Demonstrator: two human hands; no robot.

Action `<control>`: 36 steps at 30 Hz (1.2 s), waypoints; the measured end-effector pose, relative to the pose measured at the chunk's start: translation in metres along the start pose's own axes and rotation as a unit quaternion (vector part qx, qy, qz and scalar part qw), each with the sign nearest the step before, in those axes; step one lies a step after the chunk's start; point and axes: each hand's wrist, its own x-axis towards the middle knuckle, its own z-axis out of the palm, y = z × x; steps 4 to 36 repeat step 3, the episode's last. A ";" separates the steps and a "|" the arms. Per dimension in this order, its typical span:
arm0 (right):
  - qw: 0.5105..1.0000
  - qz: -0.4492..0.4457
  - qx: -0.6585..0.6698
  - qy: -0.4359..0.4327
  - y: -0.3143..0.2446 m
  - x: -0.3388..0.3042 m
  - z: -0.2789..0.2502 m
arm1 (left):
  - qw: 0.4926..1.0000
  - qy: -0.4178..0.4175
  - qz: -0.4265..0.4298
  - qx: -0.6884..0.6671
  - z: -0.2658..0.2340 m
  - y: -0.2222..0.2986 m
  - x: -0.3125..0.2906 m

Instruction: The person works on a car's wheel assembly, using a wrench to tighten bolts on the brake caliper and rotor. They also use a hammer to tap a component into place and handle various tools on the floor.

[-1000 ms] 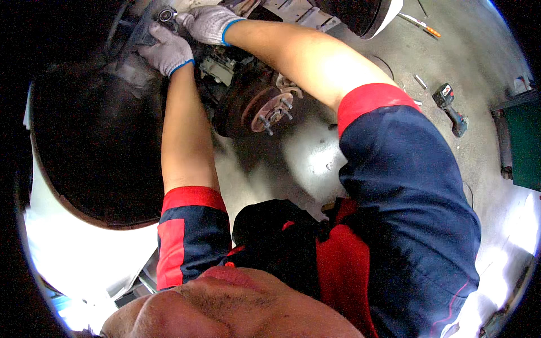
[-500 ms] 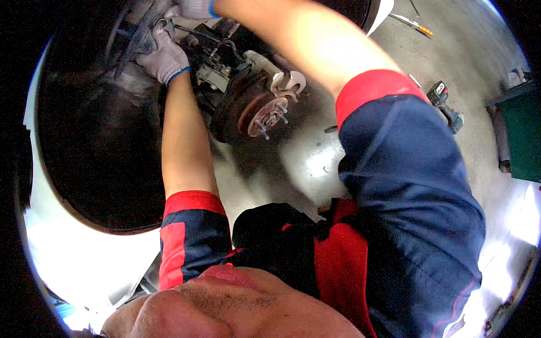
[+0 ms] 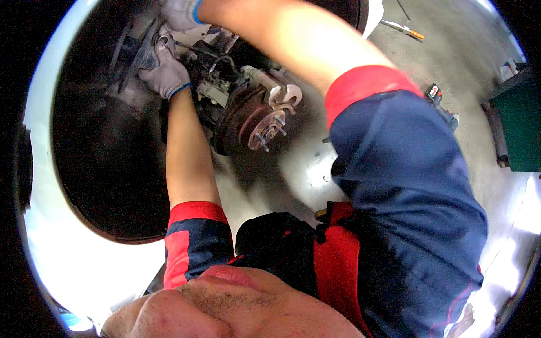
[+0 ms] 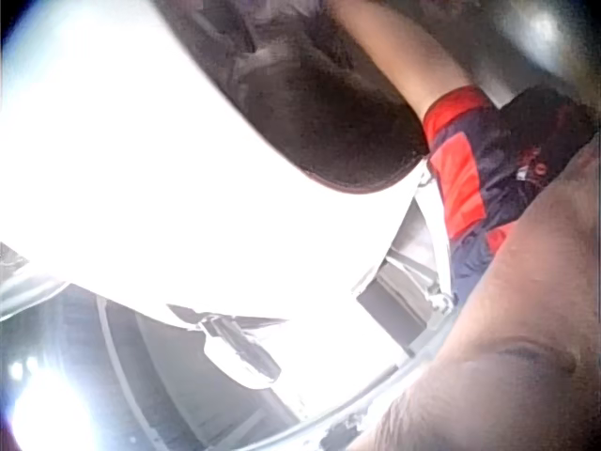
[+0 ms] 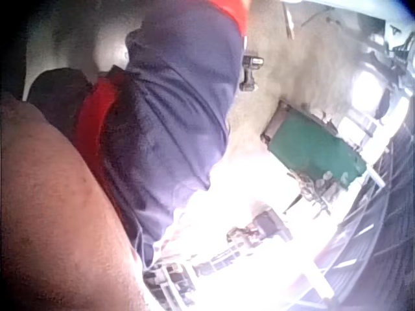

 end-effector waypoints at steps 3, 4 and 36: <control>0.990 0.046 0.116 0.060 0.007 -0.003 0.050 | 1.000 0.007 0.021 -0.004 0.007 0.006 0.002; 0.990 0.046 0.116 0.060 0.007 -0.003 0.050 | 1.000 0.007 0.021 -0.004 0.007 0.006 0.002; 0.990 0.046 0.116 0.060 0.007 -0.003 0.050 | 1.000 0.007 0.021 -0.004 0.007 0.006 0.002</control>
